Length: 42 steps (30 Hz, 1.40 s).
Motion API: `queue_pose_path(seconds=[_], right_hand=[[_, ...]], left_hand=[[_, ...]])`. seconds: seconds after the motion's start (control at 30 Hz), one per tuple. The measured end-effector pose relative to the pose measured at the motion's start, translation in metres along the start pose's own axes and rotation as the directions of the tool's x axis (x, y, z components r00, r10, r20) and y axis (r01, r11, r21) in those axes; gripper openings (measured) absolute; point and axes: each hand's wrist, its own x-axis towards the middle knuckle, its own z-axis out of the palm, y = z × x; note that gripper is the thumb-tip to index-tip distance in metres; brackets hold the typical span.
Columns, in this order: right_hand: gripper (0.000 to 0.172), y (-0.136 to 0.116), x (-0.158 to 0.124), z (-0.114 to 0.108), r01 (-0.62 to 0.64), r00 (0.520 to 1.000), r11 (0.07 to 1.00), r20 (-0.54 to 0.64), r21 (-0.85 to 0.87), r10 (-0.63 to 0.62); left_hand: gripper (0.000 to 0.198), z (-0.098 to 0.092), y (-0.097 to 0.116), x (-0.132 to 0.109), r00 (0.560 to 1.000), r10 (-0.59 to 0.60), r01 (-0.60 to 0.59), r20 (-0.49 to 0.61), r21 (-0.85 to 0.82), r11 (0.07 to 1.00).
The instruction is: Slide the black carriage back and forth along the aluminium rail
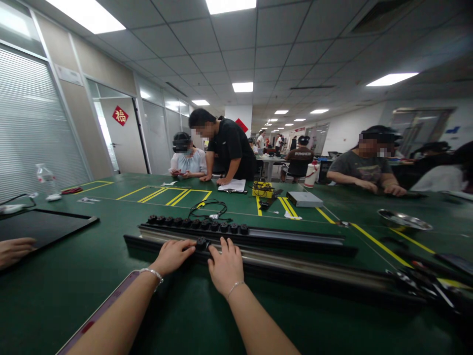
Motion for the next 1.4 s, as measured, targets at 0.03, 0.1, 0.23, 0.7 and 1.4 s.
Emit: queue_pose_path(seconds=[0.03, 0.1, 0.23, 0.7, 1.4], right_hand=[[0.038, 0.0, 0.0, 0.0, -0.001, 1.0, 1.0, 0.0, -0.002, 0.001], [0.039, 0.0, 0.0, 0.0, -0.003, 1.0, 1.0, 0.009, -0.009, 0.003], [0.039, 0.001, 0.0, 0.0, -0.005, 1.0, 1.0, 0.014, -0.012, 0.006], [0.041, 0.001, 0.0, 0.004, -0.002, 1.0, 1.0, -0.009, -0.005, 0.002], [0.054, 0.001, 0.001, 0.004, -0.013, 1.0, 1.0, -0.007, -0.009, 0.013]], left_hand=[[0.038, -0.001, 0.0, 0.0, 1.0, 0.0, 0.0, 0.001, 0.0, 1.0], [0.038, -0.001, 0.001, -0.001, 1.0, 0.002, -0.002, 0.004, 0.0, 1.0], [0.038, -0.002, 0.002, -0.001, 1.0, 0.006, -0.006, 0.011, 0.001, 1.0], [0.038, -0.002, 0.001, -0.001, 1.0, 0.009, -0.009, 0.027, 0.003, 1.0], [0.035, -0.007, 0.016, -0.007, 0.997, 0.024, -0.023, 0.075, -0.018, 1.0]])
